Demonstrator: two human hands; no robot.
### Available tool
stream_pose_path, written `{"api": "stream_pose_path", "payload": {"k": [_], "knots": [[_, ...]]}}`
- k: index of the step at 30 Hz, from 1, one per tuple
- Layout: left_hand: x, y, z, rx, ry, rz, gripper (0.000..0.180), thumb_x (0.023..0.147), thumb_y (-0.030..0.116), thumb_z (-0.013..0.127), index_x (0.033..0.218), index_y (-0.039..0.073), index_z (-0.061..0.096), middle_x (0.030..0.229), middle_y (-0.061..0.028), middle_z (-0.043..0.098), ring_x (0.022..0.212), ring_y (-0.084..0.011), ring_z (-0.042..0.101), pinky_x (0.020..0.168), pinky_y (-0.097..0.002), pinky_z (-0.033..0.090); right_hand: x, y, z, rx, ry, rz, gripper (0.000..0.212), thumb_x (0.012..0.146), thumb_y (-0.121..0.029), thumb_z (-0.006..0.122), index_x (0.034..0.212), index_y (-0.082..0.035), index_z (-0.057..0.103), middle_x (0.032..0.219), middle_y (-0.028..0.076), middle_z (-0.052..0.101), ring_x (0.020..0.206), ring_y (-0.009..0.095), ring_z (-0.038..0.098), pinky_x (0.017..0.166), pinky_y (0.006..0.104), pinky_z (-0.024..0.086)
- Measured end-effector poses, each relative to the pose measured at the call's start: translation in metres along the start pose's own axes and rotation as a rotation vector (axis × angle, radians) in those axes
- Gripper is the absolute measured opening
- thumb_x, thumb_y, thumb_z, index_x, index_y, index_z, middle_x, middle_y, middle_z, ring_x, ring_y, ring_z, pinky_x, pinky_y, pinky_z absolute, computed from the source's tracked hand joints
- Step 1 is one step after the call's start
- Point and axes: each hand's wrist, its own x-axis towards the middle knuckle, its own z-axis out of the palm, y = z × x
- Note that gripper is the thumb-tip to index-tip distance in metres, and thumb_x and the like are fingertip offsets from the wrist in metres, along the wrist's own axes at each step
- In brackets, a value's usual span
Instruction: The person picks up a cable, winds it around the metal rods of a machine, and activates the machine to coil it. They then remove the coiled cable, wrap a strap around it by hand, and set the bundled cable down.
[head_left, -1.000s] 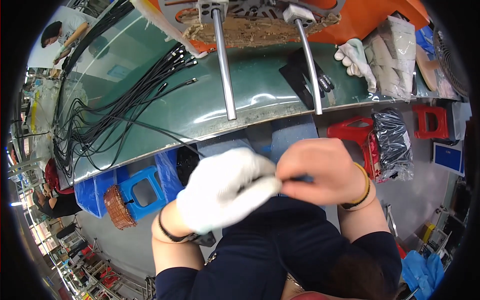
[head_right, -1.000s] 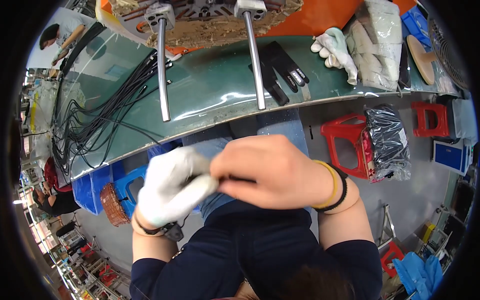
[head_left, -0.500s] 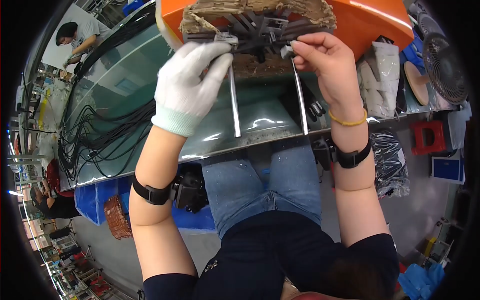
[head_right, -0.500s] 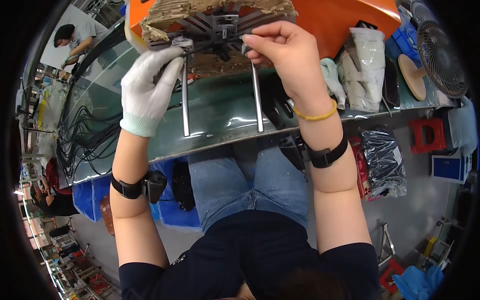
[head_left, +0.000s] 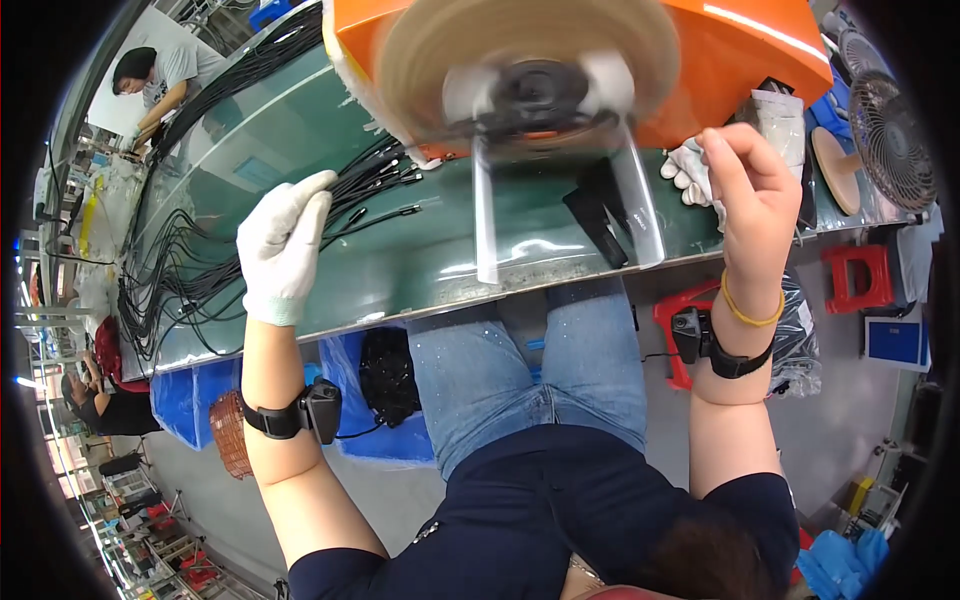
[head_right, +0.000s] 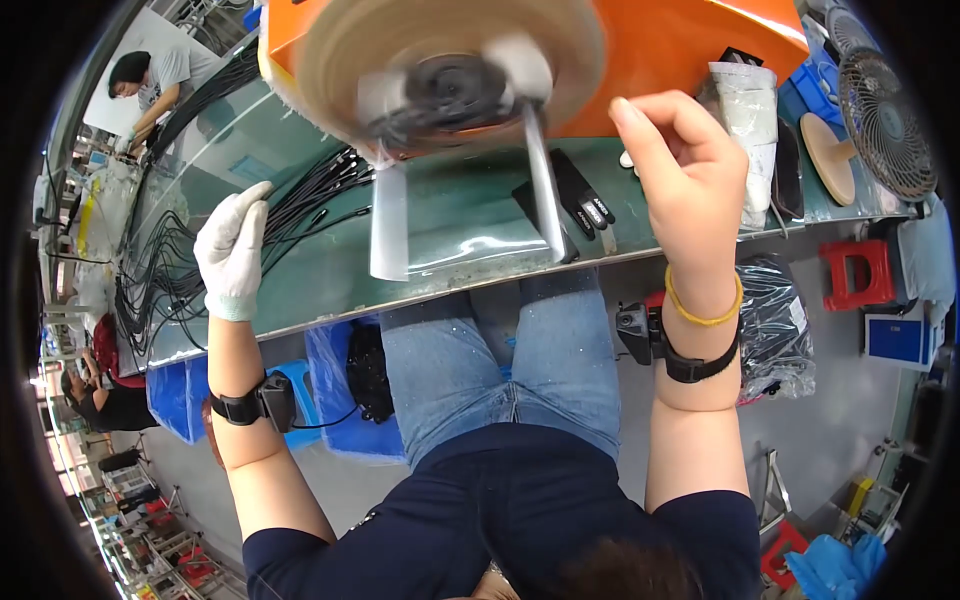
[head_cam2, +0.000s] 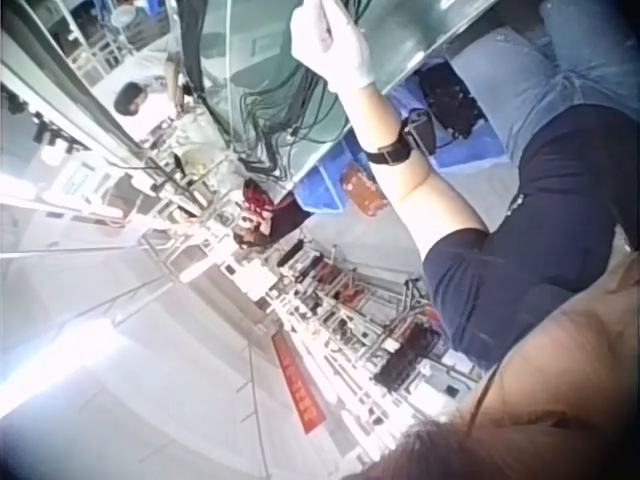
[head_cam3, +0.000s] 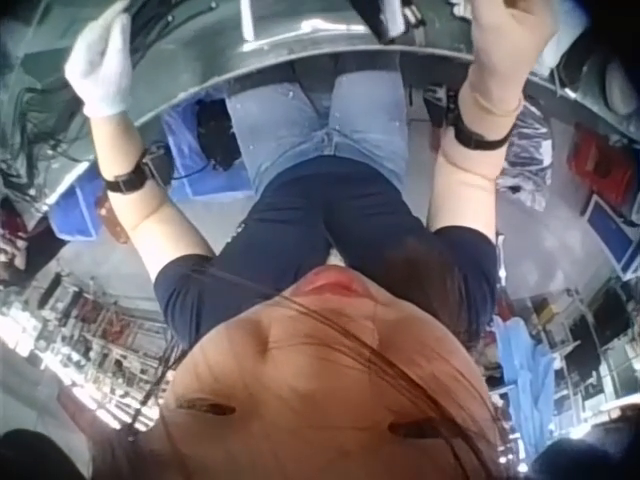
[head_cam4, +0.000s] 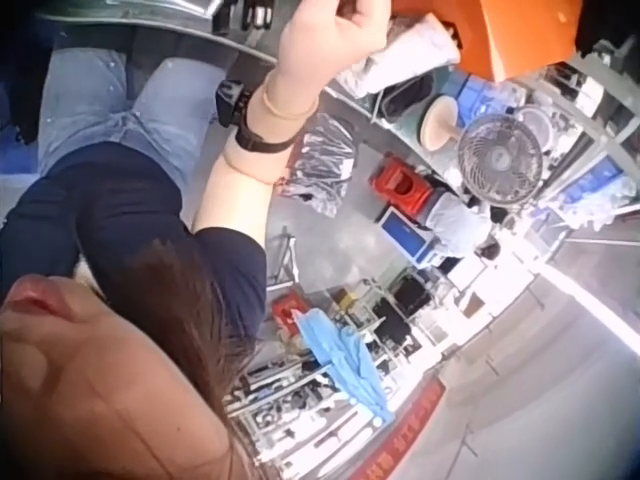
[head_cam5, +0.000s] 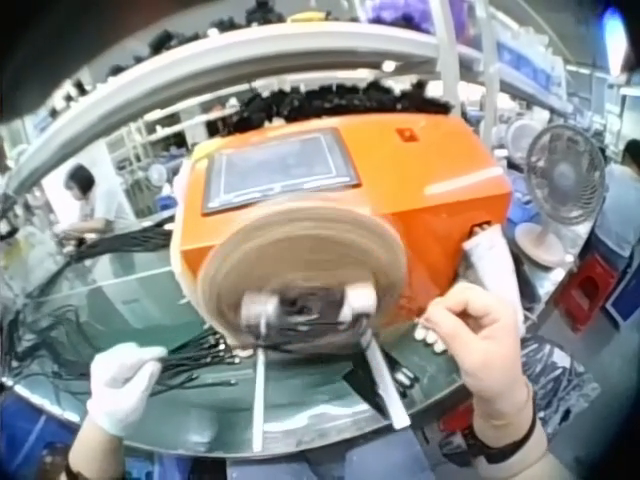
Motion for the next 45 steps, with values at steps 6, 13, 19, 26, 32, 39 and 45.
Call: {"api": "stream_pose_path", "payload": {"k": [6, 13, 19, 26, 32, 39, 45], "knots": [[0.004, 0.017, 0.009, 0.099, -0.025, 0.166, 0.021, 0.076, 0.004, 0.064, 0.097, 0.007, 0.066, 0.060, -0.0048, 0.047, 0.054, -0.0162, 0.046, 0.052, -0.0251, 0.039, -0.010, 0.006, -0.010, 0.052, -0.079, 0.033, 0.006, 0.083, -0.002, 0.059, 0.081, 0.003, 0.061, 0.079, 0.002, 0.057, 0.065, 0.005, 0.048, 0.058, 0.0164, 0.035], [0.022, 0.088, 0.039, 0.225, -0.181, 0.481, 0.025, 0.073, 0.004, 0.064, 0.098, 0.008, 0.064, 0.061, -0.0071, 0.049, 0.055, -0.0224, 0.050, 0.053, -0.0289, 0.042, -0.015, -0.006, 0.005, 0.011, -0.133, -0.092, 0.005, 0.082, 0.001, 0.059, 0.084, 0.003, 0.061, 0.077, 0.003, 0.056, 0.064, 0.006, 0.049, 0.056, 0.0181, 0.037], [0.027, 0.092, 0.057, -0.004, -0.303, 0.465, 0.030, 0.072, 0.007, 0.067, 0.101, 0.006, 0.059, 0.076, -0.0096, 0.055, 0.068, -0.0212, 0.055, 0.061, -0.0299, 0.044, -0.023, -0.007, 0.040, -0.135, -0.373, -0.230, 0.020, 0.072, 0.008, 0.060, 0.092, 0.003, 0.063, 0.078, 0.006, 0.054, 0.067, 0.011, 0.049, 0.059, 0.0218, 0.039], [-0.032, 0.115, 0.143, -1.609, 0.361, -0.344, 0.039, 0.073, 0.012, 0.068, 0.109, 0.007, 0.054, 0.107, -0.0083, 0.052, 0.095, -0.0196, 0.055, 0.084, -0.0327, 0.045, -0.020, 0.007, 0.051, -0.267, -0.328, -0.392, 0.019, 0.071, 0.008, 0.062, 0.089, 0.001, 0.064, 0.070, 0.006, 0.051, 0.063, 0.013, 0.050, 0.055, 0.0221, 0.039], [0.022, 0.130, 0.156, -2.075, 0.106, -0.721, 0.028, 0.084, 0.018, 0.061, 0.107, 0.003, 0.054, 0.103, -0.0064, 0.058, 0.096, -0.0167, 0.055, 0.086, -0.0306, 0.045, 0.005, 0.005, 0.043, -0.185, -0.363, -0.245, 0.012, 0.075, 0.002, 0.062, 0.087, 0.002, 0.063, 0.073, 0.005, 0.055, 0.062, 0.010, 0.052, 0.055, 0.0215, 0.040], [0.031, 0.137, 0.163, -2.123, 0.340, -0.789, 0.020, 0.086, 0.020, 0.058, 0.100, 0.005, 0.056, 0.096, -0.0057, 0.060, 0.090, -0.0172, 0.057, 0.085, -0.0320, 0.046, 0.033, 0.026, 0.063, 0.056, -0.221, 0.049, 0.009, 0.079, -0.006, 0.062, 0.082, 0.002, 0.064, 0.073, 0.006, 0.058, 0.062, 0.010, 0.055, 0.059, 0.0234, 0.044], [-0.025, 0.147, 0.146, -1.911, 0.234, -0.610, 0.010, 0.083, 0.013, 0.058, 0.090, 0.009, 0.052, 0.087, -0.0041, 0.059, 0.085, -0.0203, 0.057, 0.089, -0.0382, 0.043, -0.023, -0.003, 0.026, -0.082, -0.477, -0.083, 0.009, 0.076, -0.006, 0.064, 0.079, 0.002, 0.064, 0.076, 0.007, 0.055, 0.066, 0.014, 0.053, 0.058, 0.0243, 0.042]]}}
